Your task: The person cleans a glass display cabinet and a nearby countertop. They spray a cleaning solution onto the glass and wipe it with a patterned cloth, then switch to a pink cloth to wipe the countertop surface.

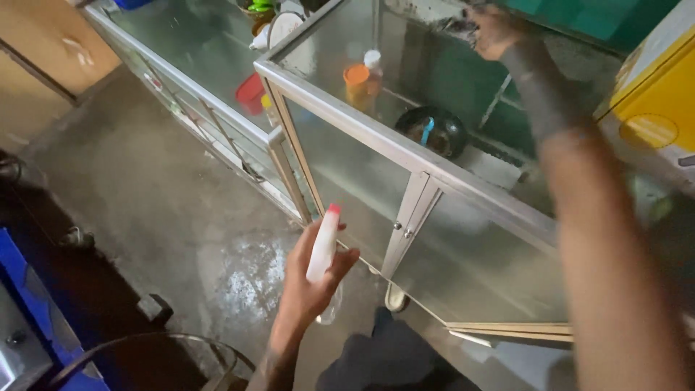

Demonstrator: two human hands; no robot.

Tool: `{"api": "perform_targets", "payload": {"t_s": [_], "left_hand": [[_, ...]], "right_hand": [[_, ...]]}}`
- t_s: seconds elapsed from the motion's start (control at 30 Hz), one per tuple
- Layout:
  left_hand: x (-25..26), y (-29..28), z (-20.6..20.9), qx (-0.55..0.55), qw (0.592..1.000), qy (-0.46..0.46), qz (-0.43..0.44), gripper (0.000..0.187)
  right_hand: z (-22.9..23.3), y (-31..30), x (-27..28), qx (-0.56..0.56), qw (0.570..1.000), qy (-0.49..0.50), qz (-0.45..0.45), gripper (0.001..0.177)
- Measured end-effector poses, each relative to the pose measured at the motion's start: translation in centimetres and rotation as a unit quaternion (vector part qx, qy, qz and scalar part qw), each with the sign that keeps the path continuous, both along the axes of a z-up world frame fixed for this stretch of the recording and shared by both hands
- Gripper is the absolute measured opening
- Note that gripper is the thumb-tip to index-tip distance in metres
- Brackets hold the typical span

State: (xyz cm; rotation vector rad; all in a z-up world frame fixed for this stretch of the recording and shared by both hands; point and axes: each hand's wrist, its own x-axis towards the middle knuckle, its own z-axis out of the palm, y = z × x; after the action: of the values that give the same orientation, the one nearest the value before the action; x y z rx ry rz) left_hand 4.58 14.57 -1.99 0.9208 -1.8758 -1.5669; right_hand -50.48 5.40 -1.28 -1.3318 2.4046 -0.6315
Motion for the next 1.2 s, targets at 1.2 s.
{"api": "perform_targets", "payload": {"t_s": [1.2], "left_hand": [[4.4,6.6,-0.2,-0.035,0.988,0.045,-0.144,0.045]], "right_hand": [[0.9,31.9,21.2,-0.076,0.959,0.268,0.057,0.056]]}}
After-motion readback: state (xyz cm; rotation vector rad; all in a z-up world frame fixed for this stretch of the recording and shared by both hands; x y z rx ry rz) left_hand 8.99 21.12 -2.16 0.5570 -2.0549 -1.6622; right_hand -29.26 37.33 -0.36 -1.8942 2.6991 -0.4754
